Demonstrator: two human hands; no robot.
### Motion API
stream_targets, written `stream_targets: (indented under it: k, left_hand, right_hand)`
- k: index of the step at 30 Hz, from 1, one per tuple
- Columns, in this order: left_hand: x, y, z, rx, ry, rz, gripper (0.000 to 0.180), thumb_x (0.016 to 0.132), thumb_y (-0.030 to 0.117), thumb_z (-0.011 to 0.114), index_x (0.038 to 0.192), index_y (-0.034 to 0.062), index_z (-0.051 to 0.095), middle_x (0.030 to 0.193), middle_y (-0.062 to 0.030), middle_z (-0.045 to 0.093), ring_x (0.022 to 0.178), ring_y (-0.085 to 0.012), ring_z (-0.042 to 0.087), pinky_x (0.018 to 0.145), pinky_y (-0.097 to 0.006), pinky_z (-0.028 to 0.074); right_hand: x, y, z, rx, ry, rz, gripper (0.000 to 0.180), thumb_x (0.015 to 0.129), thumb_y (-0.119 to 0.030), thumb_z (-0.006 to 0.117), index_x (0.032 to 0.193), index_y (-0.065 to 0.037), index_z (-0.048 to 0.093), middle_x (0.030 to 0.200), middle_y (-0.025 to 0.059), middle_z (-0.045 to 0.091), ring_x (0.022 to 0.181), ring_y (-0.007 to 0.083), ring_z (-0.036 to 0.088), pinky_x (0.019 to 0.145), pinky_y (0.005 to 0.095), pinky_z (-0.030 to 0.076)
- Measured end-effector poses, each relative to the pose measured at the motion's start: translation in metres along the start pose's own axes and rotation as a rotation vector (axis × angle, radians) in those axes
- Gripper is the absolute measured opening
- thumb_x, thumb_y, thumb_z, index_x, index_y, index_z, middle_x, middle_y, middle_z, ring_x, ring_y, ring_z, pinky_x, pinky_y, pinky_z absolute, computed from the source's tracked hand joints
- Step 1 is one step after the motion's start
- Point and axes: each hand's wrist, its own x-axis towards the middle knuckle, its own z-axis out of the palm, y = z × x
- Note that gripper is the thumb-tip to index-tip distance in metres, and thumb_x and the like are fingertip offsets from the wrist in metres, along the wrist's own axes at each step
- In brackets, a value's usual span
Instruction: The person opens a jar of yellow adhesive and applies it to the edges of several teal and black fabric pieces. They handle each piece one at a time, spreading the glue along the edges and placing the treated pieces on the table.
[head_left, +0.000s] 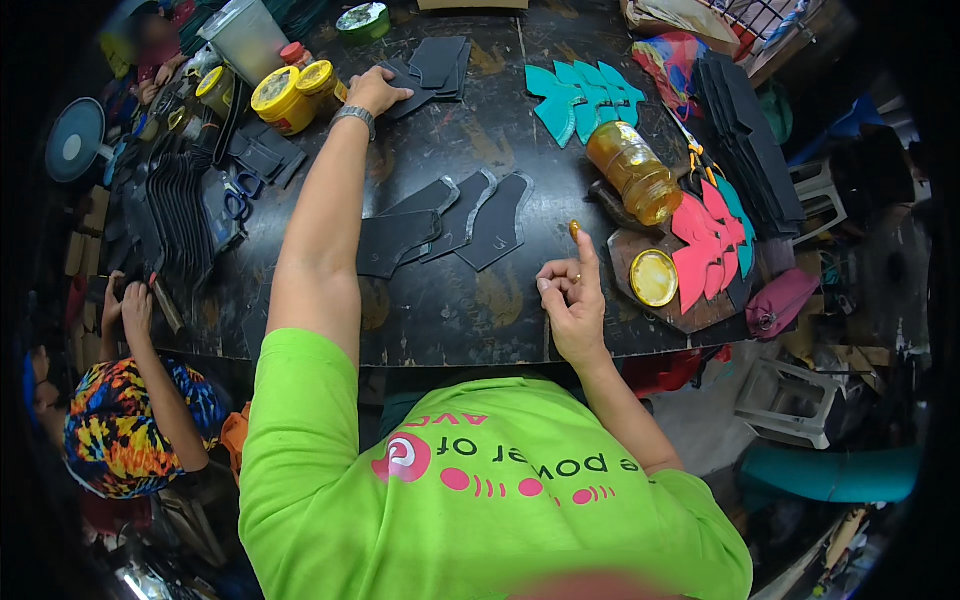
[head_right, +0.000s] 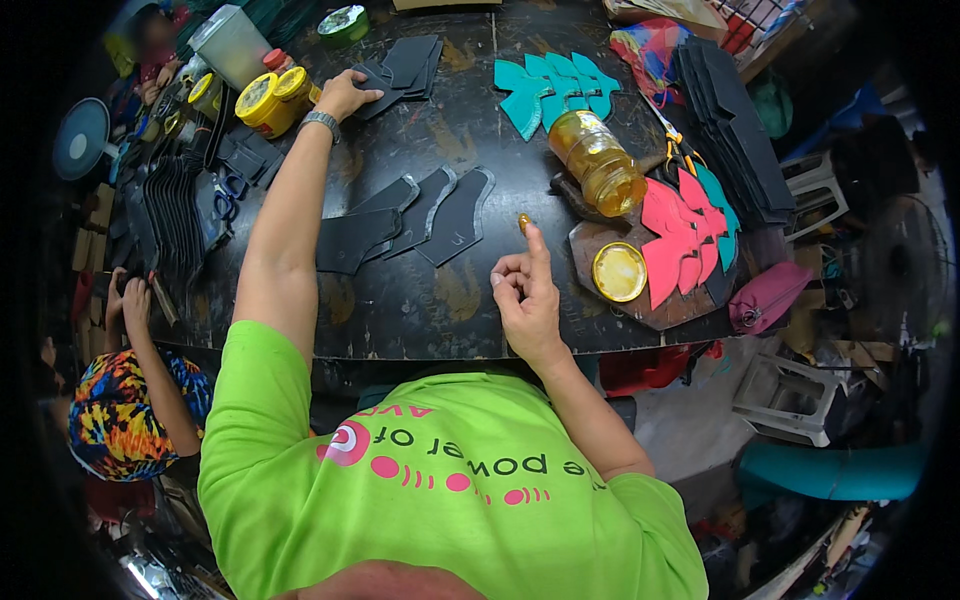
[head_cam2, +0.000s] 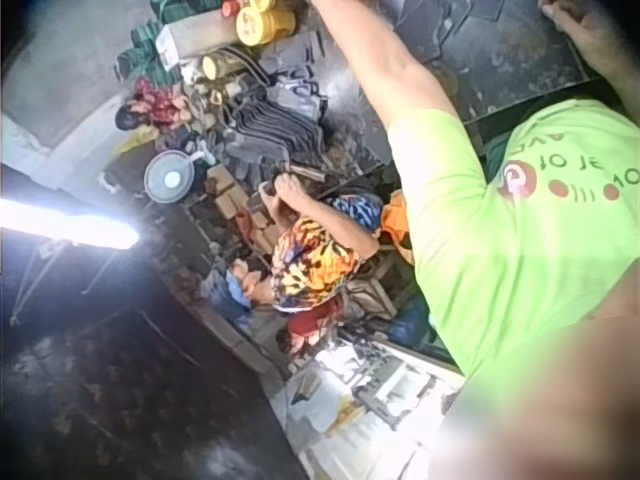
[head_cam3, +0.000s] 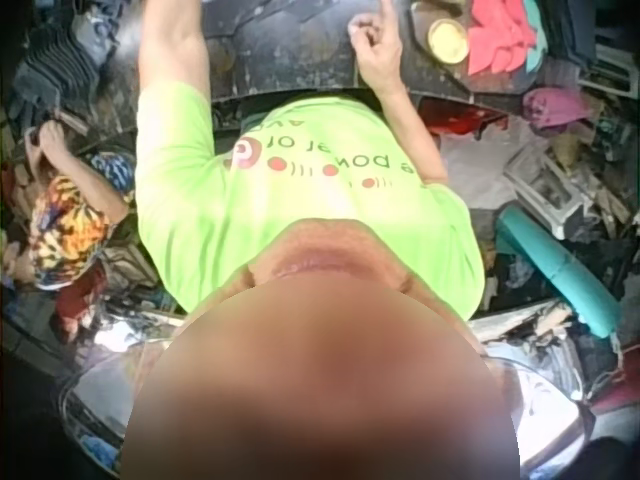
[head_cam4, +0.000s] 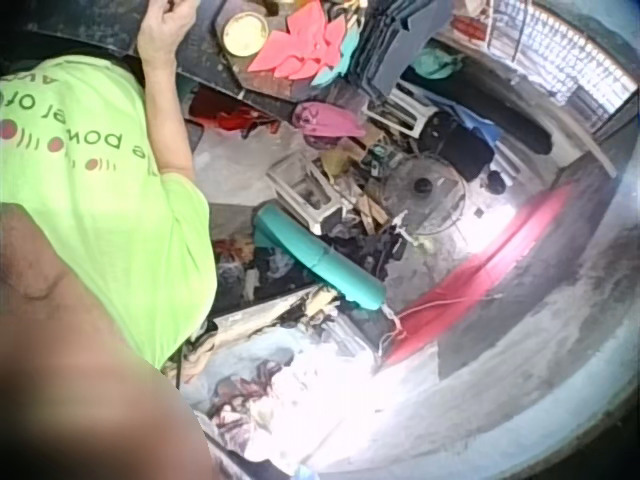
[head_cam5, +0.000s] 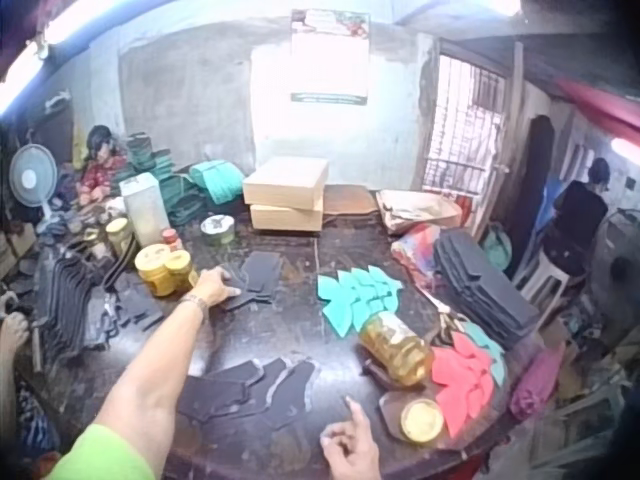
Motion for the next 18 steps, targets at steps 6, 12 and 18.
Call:
stream_targets:
  k: [6,12,18]
  left_hand:
    - [-0.006,-0.003,0.008,-0.204,0.113,-0.125,0.098,0.066,0.041,0.094,0.145,0.0060,0.049,0.142,-0.0228,0.057,0.129,-0.0342,0.058,0.109,-0.039,0.045]
    - [-0.043,-0.005,0.022,-0.382,0.317,-0.132,0.112,0.066,0.030,0.094,0.154,0.0131,0.027,0.141,-0.0228,0.057,0.129,-0.0393,0.056,0.110,-0.043,0.045]
    - [-0.087,0.011,-0.006,-0.918,0.383,0.222,0.107,0.073,0.011,0.089,0.156,0.0106,0.021,0.138,-0.0214,0.059,0.124,-0.0414,0.059,0.104,-0.046,0.049]
  right_hand:
    - [0.000,-0.002,0.001,0.018,0.012,0.020,0.080,0.091,0.007,0.056,0.161,-0.010,0.021,0.096,0.0082,0.060,0.074,0.0070,0.054,0.069,0.0217,0.047]
    - [0.001,-0.001,0.001,0.006,0.024,0.002,0.080,0.092,0.007,0.057,0.161,-0.010,0.020,0.096,0.0079,0.060,0.073,0.0065,0.054,0.068,0.0214,0.046]
    - [0.003,0.001,0.000,0.070,0.024,-0.002,0.084,0.093,0.005,0.058,0.162,-0.010,0.011,0.098,0.0085,0.060,0.075,0.0069,0.054,0.067,0.0211,0.045]
